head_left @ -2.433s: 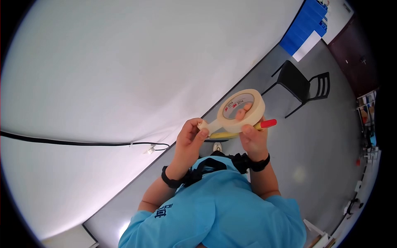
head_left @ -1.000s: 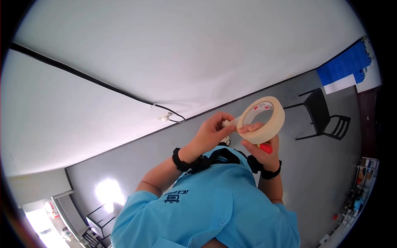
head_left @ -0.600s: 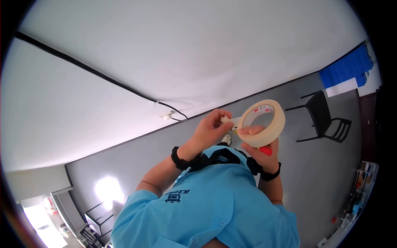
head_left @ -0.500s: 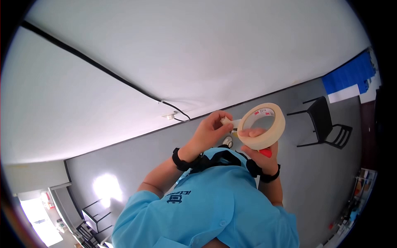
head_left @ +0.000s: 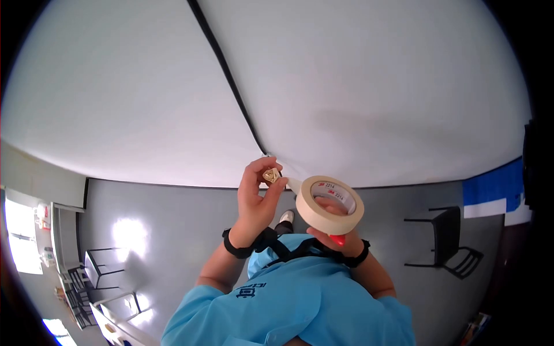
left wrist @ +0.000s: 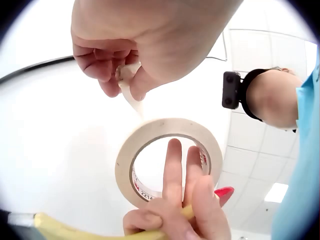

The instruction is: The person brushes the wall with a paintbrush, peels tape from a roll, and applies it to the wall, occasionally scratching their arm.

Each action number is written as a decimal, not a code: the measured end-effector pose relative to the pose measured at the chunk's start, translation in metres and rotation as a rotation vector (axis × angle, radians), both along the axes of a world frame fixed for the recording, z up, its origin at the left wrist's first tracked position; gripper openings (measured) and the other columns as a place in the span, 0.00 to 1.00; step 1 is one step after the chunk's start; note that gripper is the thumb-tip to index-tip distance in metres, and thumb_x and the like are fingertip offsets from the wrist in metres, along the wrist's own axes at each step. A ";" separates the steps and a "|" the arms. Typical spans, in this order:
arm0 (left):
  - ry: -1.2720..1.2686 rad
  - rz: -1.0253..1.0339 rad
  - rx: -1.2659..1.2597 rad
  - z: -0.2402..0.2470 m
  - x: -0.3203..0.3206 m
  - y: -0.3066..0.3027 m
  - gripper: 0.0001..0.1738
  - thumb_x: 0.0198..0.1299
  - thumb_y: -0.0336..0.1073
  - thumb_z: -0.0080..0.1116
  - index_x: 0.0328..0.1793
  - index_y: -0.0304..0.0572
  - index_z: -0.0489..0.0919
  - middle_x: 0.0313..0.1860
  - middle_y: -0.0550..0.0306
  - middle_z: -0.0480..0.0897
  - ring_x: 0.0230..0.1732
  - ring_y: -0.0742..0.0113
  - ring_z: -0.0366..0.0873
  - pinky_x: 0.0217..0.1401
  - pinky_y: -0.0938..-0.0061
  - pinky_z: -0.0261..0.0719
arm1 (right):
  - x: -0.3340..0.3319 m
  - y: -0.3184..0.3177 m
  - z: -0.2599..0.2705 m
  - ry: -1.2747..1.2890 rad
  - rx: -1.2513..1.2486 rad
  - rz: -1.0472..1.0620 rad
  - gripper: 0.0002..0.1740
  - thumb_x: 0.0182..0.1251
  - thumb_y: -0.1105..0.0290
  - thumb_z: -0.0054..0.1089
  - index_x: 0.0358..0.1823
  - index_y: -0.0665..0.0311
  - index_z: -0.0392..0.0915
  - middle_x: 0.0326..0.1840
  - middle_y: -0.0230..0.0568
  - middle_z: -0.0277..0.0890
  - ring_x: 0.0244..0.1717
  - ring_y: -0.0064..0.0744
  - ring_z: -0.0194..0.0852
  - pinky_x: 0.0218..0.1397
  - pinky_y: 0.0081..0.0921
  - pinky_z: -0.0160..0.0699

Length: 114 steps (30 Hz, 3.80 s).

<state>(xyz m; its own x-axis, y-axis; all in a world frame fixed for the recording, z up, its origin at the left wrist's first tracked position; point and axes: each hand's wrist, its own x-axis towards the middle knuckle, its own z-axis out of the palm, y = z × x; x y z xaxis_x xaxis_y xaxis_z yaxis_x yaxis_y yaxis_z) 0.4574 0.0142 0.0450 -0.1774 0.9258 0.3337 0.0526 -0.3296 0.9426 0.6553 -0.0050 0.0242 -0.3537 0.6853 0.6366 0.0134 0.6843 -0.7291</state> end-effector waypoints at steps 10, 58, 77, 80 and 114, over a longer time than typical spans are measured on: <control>0.833 0.149 0.588 0.076 -0.014 0.022 0.23 0.42 0.19 0.60 0.49 0.44 0.80 0.46 0.57 0.80 0.39 0.60 0.80 0.40 0.69 0.79 | -0.017 0.014 -0.029 -0.113 -0.163 0.226 0.12 0.57 0.83 0.64 0.42 0.61 0.82 0.41 0.42 0.84 0.40 0.33 0.82 0.42 0.28 0.81; 0.526 0.788 0.575 0.165 -0.026 0.089 0.16 0.50 0.31 0.74 0.42 0.44 0.79 0.42 0.67 0.80 0.27 0.82 0.70 0.27 0.84 0.62 | -0.064 0.066 0.119 0.242 -0.639 0.441 0.20 0.64 0.72 0.65 0.56 0.68 0.74 0.43 0.33 0.76 0.31 0.14 0.73 0.32 0.14 0.72; 0.742 0.763 0.995 0.130 -0.034 0.091 0.23 0.44 0.24 0.76 0.46 0.41 0.77 0.43 0.54 0.79 0.35 0.67 0.73 0.33 0.76 0.70 | -0.060 0.058 0.095 0.122 -0.431 0.346 0.16 0.61 0.74 0.66 0.50 0.68 0.78 0.45 0.39 0.79 0.41 0.28 0.75 0.45 0.22 0.74; 0.707 0.750 0.898 0.126 -0.034 0.090 0.23 0.43 0.25 0.78 0.45 0.41 0.77 0.43 0.56 0.80 0.35 0.69 0.72 0.36 0.76 0.68 | -0.058 0.055 0.090 0.101 -0.494 0.345 0.17 0.61 0.74 0.66 0.51 0.67 0.78 0.45 0.38 0.79 0.41 0.25 0.75 0.45 0.20 0.73; 0.684 0.729 0.493 0.072 -0.038 0.100 0.18 0.47 0.28 0.74 0.41 0.43 0.77 0.39 0.64 0.78 0.32 0.70 0.67 0.35 0.75 0.66 | -0.072 0.066 0.048 0.090 -0.801 0.270 0.21 0.63 0.69 0.68 0.56 0.66 0.76 0.42 0.31 0.79 0.39 0.18 0.75 0.44 0.17 0.75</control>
